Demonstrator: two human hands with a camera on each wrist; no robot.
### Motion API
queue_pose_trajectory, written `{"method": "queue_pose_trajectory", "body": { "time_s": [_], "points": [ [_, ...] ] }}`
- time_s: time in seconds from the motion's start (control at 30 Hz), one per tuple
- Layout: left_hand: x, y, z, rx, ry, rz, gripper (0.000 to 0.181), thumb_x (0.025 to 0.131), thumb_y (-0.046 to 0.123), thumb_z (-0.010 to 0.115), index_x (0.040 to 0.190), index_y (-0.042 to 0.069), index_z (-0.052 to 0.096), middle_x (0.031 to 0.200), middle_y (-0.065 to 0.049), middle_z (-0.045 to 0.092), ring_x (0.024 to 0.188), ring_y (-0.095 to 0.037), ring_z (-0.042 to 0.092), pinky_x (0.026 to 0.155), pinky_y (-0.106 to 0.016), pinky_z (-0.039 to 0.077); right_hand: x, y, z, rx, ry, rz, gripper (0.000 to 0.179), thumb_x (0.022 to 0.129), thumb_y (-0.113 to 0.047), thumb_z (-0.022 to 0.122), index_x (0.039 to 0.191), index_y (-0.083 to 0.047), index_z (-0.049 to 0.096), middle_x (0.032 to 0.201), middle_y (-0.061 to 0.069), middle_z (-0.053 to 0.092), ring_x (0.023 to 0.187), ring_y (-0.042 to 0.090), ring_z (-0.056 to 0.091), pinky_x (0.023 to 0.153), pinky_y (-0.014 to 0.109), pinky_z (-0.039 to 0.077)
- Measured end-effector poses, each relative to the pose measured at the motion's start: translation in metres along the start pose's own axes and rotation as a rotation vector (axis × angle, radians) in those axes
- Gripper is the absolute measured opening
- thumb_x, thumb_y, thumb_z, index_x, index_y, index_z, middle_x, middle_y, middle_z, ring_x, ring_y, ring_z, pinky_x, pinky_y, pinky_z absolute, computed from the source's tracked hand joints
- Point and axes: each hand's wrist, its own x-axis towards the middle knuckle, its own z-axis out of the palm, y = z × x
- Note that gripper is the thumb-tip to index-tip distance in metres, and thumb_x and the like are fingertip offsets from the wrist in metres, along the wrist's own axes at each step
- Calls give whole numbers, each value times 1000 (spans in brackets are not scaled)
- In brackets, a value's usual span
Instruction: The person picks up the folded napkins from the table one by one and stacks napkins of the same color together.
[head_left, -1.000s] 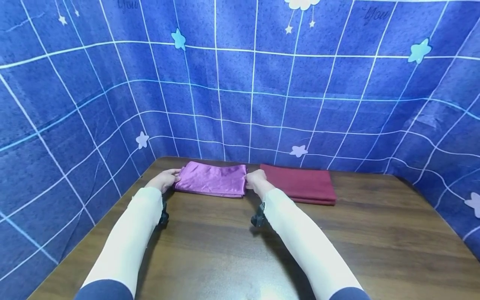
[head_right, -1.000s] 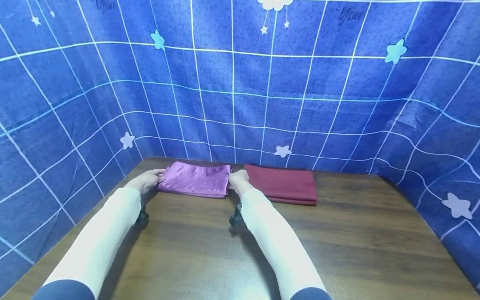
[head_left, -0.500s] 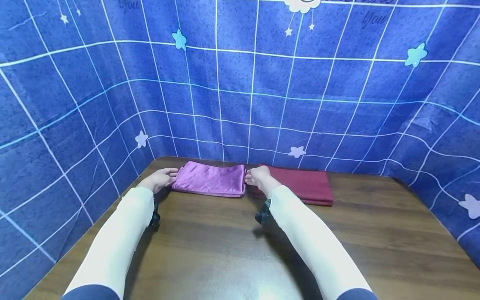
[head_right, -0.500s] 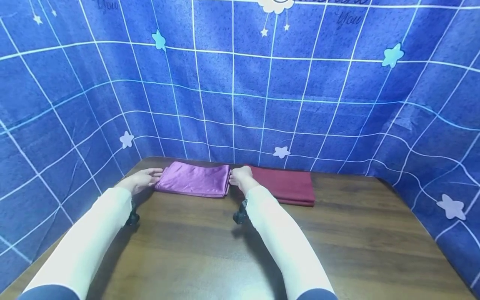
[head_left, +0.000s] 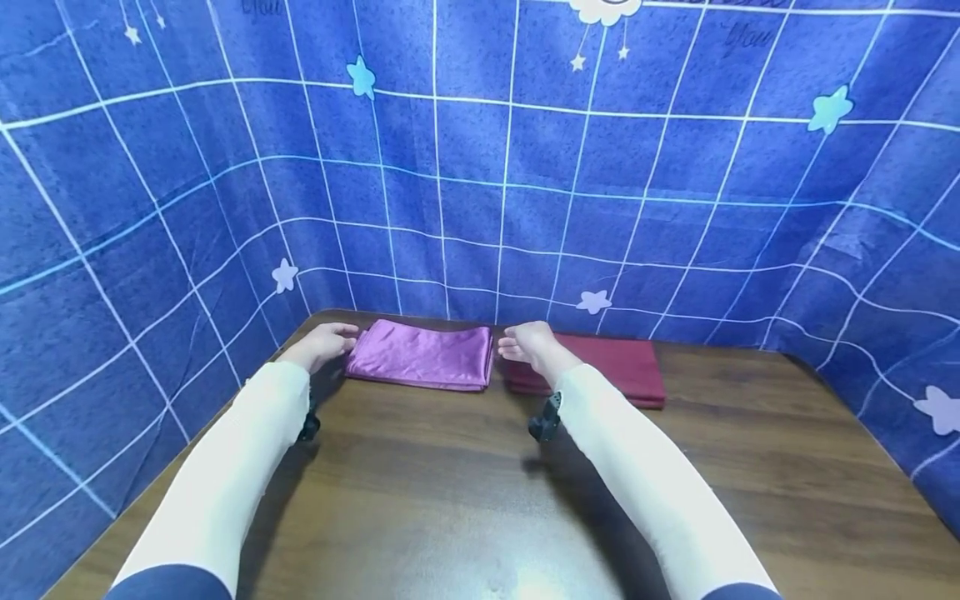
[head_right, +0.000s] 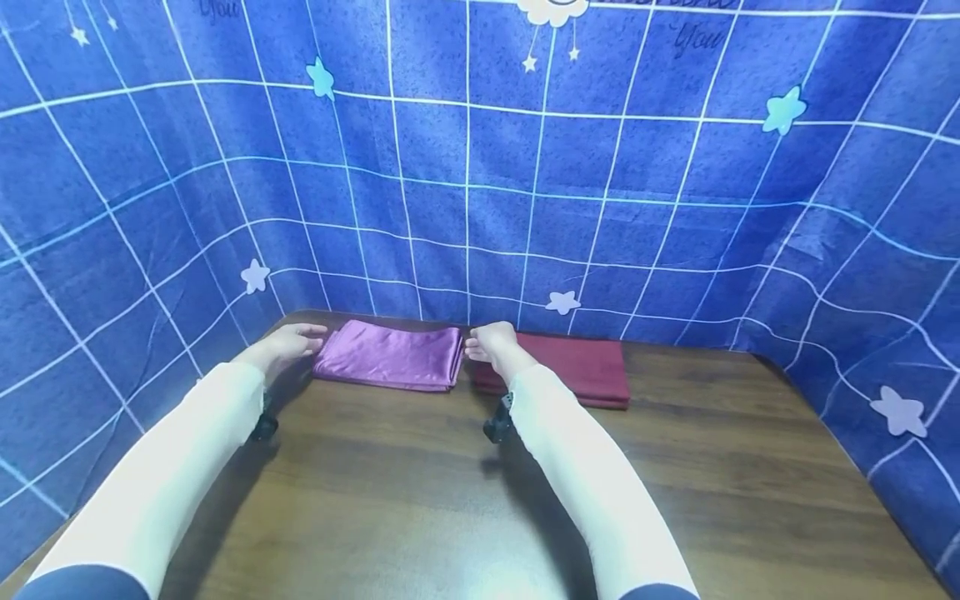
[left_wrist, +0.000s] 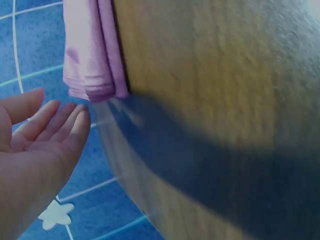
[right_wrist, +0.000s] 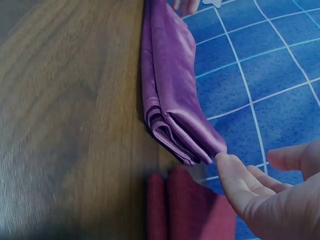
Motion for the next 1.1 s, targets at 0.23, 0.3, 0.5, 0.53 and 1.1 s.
{"method": "queue_pose_trajectory", "body": {
  "time_s": [0.23,0.3,0.5,0.53,1.1],
  "points": [
    [-9,40,22,11,81,16,48,101,5,40,145,-12,29,149,-32,32,141,-42,30,118,-47,26,9,3,-14,-50,18,-48,36,98,-3,45,132,10,48,130,32,56,68,16,64,101,43,49],
    [-6,45,28,16,89,40,48,100,5,40,144,-12,30,148,-31,35,141,-41,31,119,-46,25,8,2,-17,-71,20,-74,37,98,-4,45,133,10,48,129,31,57,71,17,64,101,43,49],
    [-4,62,46,162,67,148,48,99,6,44,141,-15,33,139,-37,42,133,-46,40,113,-50,34,0,-5,-23,-119,27,-124,37,99,-5,45,133,9,49,128,31,58,97,30,66,102,45,48],
    [-5,65,48,180,52,167,47,100,4,43,141,-16,33,139,-37,42,132,-47,41,112,-50,35,-2,-7,-23,-134,27,-130,37,99,-6,46,133,8,49,128,31,58,103,33,65,102,45,48],
    [-19,105,82,434,98,293,49,103,14,37,147,-4,32,149,-25,38,138,-40,36,116,-50,28,-32,-20,-51,-450,-3,-354,39,100,-19,49,133,0,55,134,21,57,127,34,53,109,47,41]
  ]
}}
